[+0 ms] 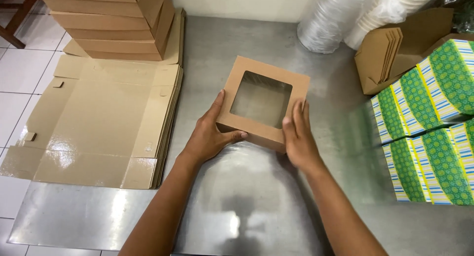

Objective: The person assembles a flat cardboard box with a clear window on the lid. They fold the side panels, interlock the tabs, and secure the lid flaps to complete the box.

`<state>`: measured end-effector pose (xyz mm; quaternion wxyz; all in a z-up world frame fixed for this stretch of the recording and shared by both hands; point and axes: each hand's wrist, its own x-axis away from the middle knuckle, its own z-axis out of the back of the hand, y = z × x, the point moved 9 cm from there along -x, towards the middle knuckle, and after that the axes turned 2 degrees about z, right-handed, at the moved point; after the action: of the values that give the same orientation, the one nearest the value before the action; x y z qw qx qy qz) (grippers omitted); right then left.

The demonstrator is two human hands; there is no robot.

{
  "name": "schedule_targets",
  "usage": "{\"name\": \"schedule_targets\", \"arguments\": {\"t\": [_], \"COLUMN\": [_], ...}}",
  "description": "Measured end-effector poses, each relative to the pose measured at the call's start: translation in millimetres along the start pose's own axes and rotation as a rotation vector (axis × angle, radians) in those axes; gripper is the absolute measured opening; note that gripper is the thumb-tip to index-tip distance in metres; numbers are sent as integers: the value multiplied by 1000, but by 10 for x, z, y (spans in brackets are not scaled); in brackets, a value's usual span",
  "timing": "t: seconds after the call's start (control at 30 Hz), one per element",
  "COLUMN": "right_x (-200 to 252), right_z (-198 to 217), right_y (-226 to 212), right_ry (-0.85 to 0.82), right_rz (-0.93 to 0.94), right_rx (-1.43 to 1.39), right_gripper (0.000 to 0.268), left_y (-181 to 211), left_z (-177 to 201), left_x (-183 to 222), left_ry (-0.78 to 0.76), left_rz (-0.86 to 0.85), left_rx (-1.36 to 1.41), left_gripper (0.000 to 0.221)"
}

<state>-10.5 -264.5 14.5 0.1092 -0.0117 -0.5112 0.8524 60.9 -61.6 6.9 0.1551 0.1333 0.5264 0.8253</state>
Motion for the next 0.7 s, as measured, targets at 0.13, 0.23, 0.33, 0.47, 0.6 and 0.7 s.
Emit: {"name": "schedule_targets", "arguments": {"t": [0.13,0.23,0.33,0.47,0.6,0.7], "right_x": [385,572,563,212,-276,-500], "right_z": [-133,-186,-150,146,403,427], "right_y": [32,109,148,211,386,233], "right_ry": [-28,-17,6,56,19,62], "right_rz": [-68,-85,-72,118,35,-17], "right_rx": [-16,17,45,49,-121,-52], "right_gripper": [76,74,69,53,50,68], "left_y": [-24,-43,-6,88,423,158], "left_z": [-9,-11,-11,-119,-412,-891], "left_x": [12,18,61,224,621,732], "left_ry": [-18,-28,-33,23,-108,-181], "left_rz": [5,5,19,35,170,195], "left_rx": [-27,-66,-100,-201,-268,-225], "left_gripper": [121,121,120,107,95,112]}}
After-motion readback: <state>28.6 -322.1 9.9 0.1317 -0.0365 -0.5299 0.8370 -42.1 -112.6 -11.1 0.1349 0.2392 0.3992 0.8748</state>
